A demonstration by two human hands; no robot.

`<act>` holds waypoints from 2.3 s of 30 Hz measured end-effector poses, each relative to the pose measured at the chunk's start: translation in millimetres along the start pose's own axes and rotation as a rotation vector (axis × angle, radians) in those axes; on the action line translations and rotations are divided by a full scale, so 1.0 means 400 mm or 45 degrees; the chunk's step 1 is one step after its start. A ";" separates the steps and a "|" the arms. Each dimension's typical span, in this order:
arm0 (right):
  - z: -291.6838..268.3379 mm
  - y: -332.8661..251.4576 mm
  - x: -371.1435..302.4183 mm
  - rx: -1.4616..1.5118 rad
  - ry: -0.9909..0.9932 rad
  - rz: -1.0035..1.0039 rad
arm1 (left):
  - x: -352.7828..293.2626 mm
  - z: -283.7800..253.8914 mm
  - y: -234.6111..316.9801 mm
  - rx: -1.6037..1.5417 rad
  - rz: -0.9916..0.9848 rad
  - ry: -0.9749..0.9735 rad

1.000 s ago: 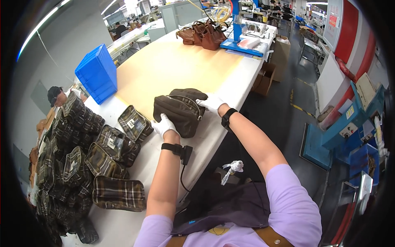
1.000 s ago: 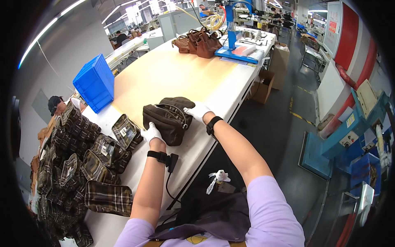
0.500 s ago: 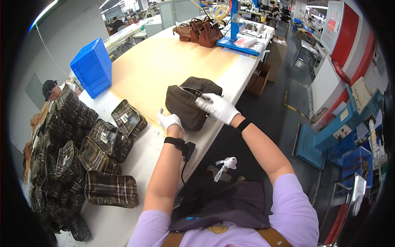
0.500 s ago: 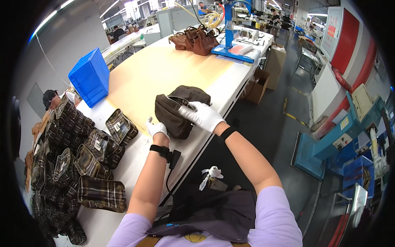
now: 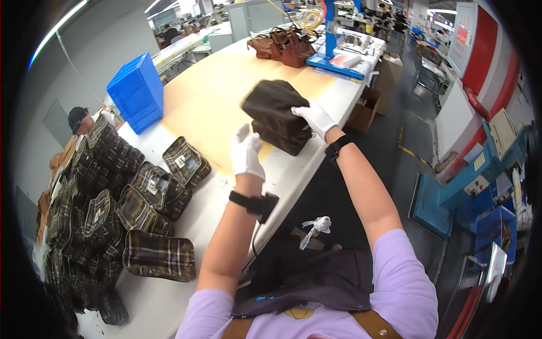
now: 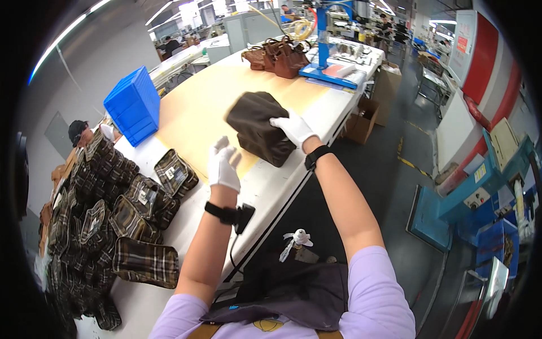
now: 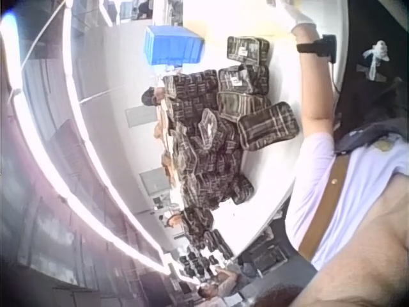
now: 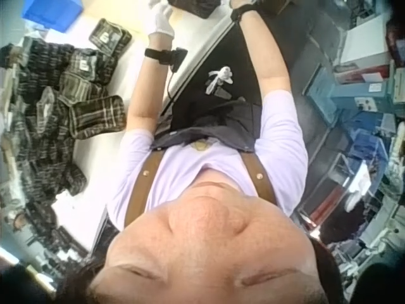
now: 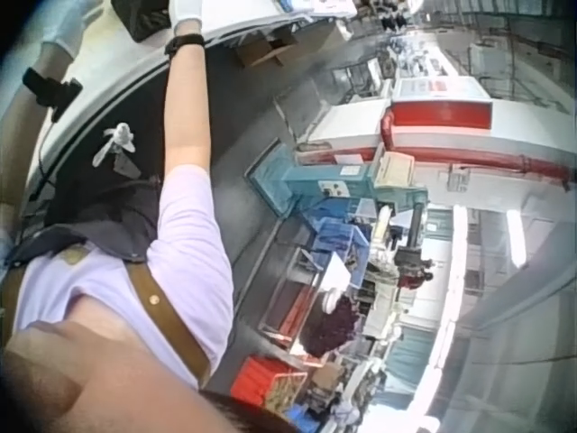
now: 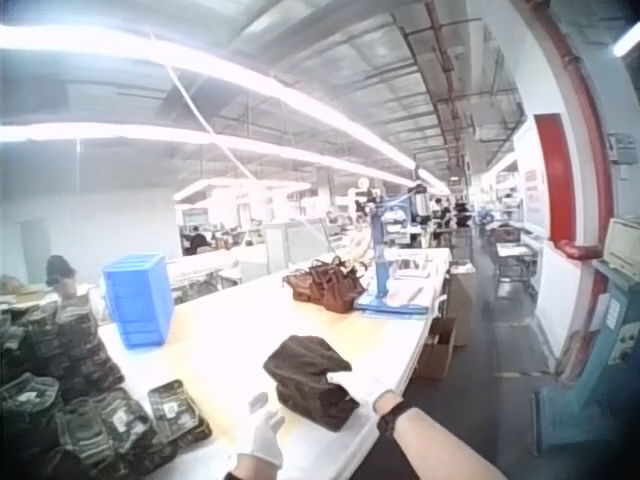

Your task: Inspecting and cleaning small leather bags in a factory workshop.

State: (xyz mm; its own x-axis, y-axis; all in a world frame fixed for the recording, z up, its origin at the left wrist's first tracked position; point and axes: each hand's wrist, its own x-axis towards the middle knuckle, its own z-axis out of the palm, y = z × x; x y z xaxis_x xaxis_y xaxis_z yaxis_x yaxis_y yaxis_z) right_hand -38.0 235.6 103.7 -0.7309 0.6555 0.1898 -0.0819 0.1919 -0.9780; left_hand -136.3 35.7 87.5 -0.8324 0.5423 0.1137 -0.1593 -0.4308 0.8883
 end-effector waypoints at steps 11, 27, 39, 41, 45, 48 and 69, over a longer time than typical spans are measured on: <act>-0.133 0.111 -0.038 -0.300 0.275 -0.007 | -0.500 -0.350 0.211 1.281 0.698 -0.204; 0.254 -0.210 -0.772 -0.038 -0.328 -0.568 | -0.545 -0.662 0.354 -0.057 0.627 0.519; 0.455 -0.101 -0.753 0.534 -0.687 0.350 | -0.498 -0.519 0.153 -0.644 -0.174 0.208; 0.451 -0.093 -0.752 0.641 -0.591 0.430 | -0.488 -0.542 0.127 -0.726 -0.301 0.101; 0.432 -0.077 -0.769 0.219 -0.659 0.466 | -0.470 -0.545 0.103 -0.616 -0.201 0.160; 0.440 -0.061 -0.789 0.430 -0.408 0.255 | -0.491 -0.477 0.111 0.217 0.222 0.312; 0.351 -0.047 -0.955 -0.035 -0.342 -0.474 | -0.544 -0.447 0.229 0.325 0.075 -0.169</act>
State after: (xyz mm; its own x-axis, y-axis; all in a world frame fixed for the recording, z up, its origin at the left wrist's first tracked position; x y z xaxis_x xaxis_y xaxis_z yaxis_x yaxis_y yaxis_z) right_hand 147.6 -121.2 37.3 -0.8051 0.3264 0.4953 -0.3571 0.4001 -0.8440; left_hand -64.8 -250.6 64.4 -0.7570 0.6186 0.2104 0.0395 -0.2780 0.9598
